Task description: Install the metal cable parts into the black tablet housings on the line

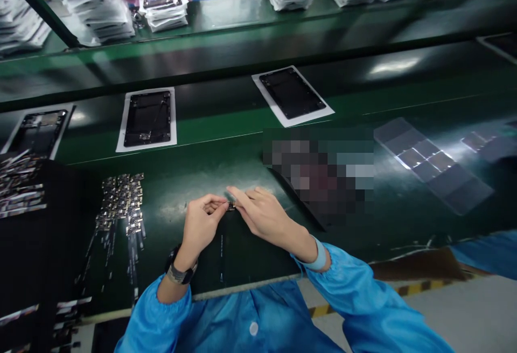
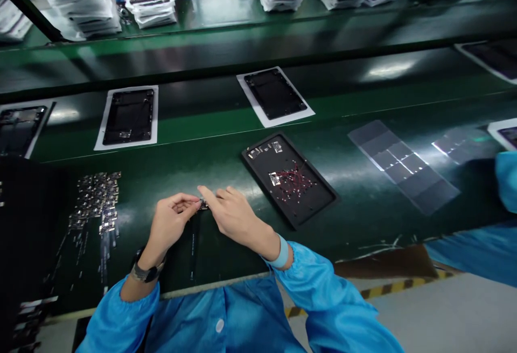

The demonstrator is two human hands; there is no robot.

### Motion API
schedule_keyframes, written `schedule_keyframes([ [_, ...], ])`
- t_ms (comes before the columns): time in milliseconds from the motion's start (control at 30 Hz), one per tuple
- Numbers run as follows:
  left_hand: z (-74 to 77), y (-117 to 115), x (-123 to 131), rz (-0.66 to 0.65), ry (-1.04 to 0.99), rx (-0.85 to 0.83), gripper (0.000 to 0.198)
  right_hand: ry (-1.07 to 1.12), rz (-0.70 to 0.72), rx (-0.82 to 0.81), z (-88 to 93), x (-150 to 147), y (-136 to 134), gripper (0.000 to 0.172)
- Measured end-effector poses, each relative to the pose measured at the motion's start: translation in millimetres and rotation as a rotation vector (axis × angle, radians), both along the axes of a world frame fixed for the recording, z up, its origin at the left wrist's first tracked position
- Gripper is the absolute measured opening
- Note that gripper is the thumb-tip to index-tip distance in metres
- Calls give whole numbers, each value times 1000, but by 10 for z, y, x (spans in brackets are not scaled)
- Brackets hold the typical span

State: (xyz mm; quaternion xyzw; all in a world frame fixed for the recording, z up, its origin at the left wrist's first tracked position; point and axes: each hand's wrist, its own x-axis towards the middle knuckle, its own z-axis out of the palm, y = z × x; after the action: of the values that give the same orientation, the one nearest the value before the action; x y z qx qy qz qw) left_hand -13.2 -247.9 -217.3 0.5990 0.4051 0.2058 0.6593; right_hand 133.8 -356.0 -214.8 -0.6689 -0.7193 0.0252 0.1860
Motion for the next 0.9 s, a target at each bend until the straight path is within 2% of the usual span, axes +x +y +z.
schedule_keyframes([
  [400,3,-11,25,-9,11,-8,13,7,-25,12,-39,15,-22,51],
  [667,25,17,26,23,-22,-92,22,217,-105,79,-18,-7,-7,60],
  [800,31,26,13,31,-21,-60,18,213,-105,80,-12,-7,-12,54],
  [900,28,22,0,-3,2,39,15,170,-86,82,2,8,-17,41],
])
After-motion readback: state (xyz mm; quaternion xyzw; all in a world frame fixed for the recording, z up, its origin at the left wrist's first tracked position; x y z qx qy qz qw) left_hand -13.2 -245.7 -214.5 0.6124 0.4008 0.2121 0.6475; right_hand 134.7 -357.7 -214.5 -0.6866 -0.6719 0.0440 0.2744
